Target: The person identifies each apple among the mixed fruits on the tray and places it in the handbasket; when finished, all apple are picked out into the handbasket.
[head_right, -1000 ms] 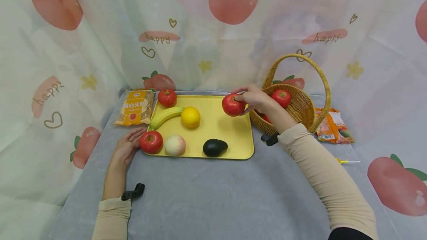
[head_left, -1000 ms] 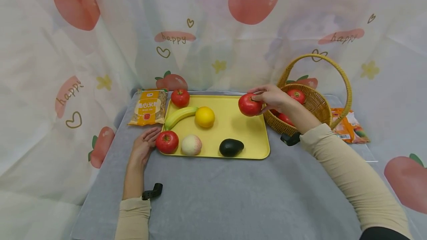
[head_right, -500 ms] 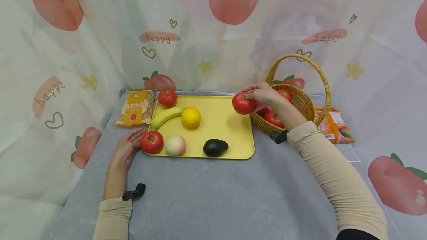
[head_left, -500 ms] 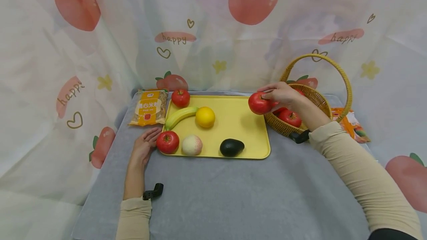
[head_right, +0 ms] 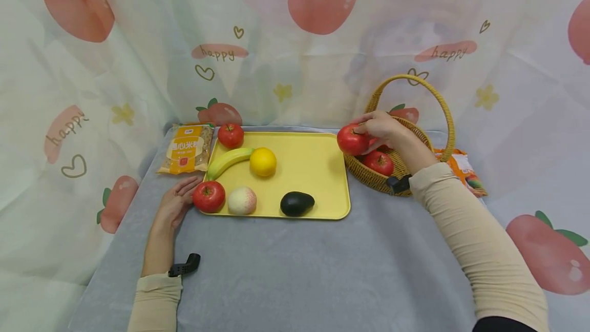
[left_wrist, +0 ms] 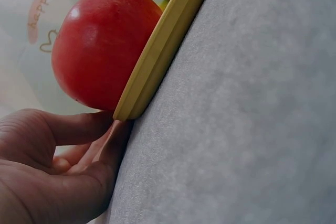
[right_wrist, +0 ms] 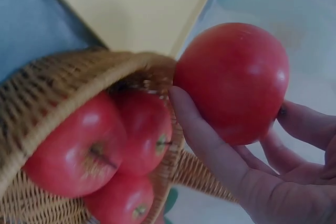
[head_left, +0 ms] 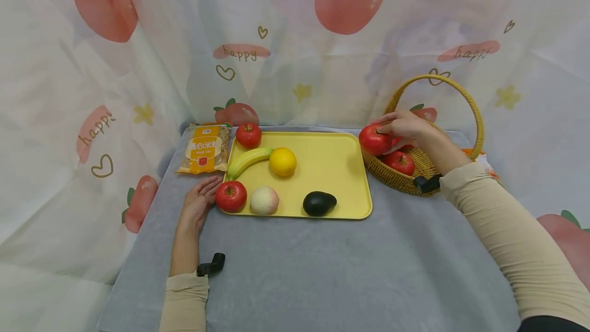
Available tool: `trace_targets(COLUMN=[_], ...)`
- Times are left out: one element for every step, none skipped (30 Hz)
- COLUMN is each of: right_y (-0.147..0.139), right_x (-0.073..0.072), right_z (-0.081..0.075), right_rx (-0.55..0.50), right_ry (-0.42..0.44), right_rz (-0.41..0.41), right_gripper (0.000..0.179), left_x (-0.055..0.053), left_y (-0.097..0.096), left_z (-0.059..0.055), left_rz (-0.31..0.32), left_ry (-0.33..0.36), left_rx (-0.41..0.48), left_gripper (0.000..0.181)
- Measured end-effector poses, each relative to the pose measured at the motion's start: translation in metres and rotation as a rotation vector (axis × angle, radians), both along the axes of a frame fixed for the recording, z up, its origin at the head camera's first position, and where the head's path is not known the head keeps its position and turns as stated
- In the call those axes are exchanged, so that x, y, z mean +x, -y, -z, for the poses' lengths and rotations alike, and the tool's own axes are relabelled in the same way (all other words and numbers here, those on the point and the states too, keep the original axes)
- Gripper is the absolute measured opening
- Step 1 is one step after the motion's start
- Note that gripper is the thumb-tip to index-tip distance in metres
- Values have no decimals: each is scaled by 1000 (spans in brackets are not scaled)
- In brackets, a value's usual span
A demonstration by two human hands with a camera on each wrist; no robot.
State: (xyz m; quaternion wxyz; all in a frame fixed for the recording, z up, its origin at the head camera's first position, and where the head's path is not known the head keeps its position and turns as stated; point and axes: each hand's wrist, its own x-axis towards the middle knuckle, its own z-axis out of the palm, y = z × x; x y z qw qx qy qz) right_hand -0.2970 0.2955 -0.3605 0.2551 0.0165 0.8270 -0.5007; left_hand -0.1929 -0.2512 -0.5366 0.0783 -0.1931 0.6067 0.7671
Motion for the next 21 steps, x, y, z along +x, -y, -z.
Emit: trace_targets(right_y=[-4,-7,-10,-12,-14,-16,-18,-19,-21,-22,-24,-26,-27,-28,-30,-32,-33,-35,-36,-38,-40], right_x=[-1,-1,-1,-1,0,0,1,2,3,3,4,4,5,5,6,6,7,8,8,9,9], right_z=[1,3,3,4,4,5,5,5,5,5,5,5,4,3,2,1,0,-1,-1,-2,-2], right_rx=[7,15,19,20,16,20,21,21,21,23,25,30,30,28,26,26,26,25,20,19,18], right_ry=[-5,-7,-7,-6,-5,-7,-7,-3,-2,-2,0,0,2,5,8,11,13,15,20,21,22], right_rz=[-1,1,4,10,16,21,23,26,28,36,41,45,48,56,61,69,71,77,81,89,91], right_gripper=[55,54,54,54,54,54,53,53,53,53,53,53,53,54,55,55,56,57,57,57,57], left_x=[0,0,0,0,0,1,1,1,1,1,1,1,1,1,0,0,0,0,0,0,1], left_y=[0,0,0,0,0,0,0,-1,-1,-1,-1,-1,-1,-1,0,0,0,0,0,0,-1], left_z=[0,0,0,0,0,0,0,-1,-1,-1,-1,-2,-2,-2,-2,-2,-2,-2,-2,-2,-2], left_rz=[-1,-2,-4,-4,-3,-2,-3,-4,-3,-2,-3,-5,-4,-6,-6,-6,-5,-3,-1,0,2], left_ry=[1,4,7,7,5,3,4,5,3,-1,-3,-4,-7,-9,-11,-11,-10,-10,-8,-7,-6], left_rx=[1,0,-1,1,1,2,1,-2,-2,-4,-5,-3,-3,-2,-1,0,1,-1,-4,-5,-8], left_gripper=[73,73,73,73,73,74,74,75,76,77,77,77,77,77,77,77,77,77,77,77,77])
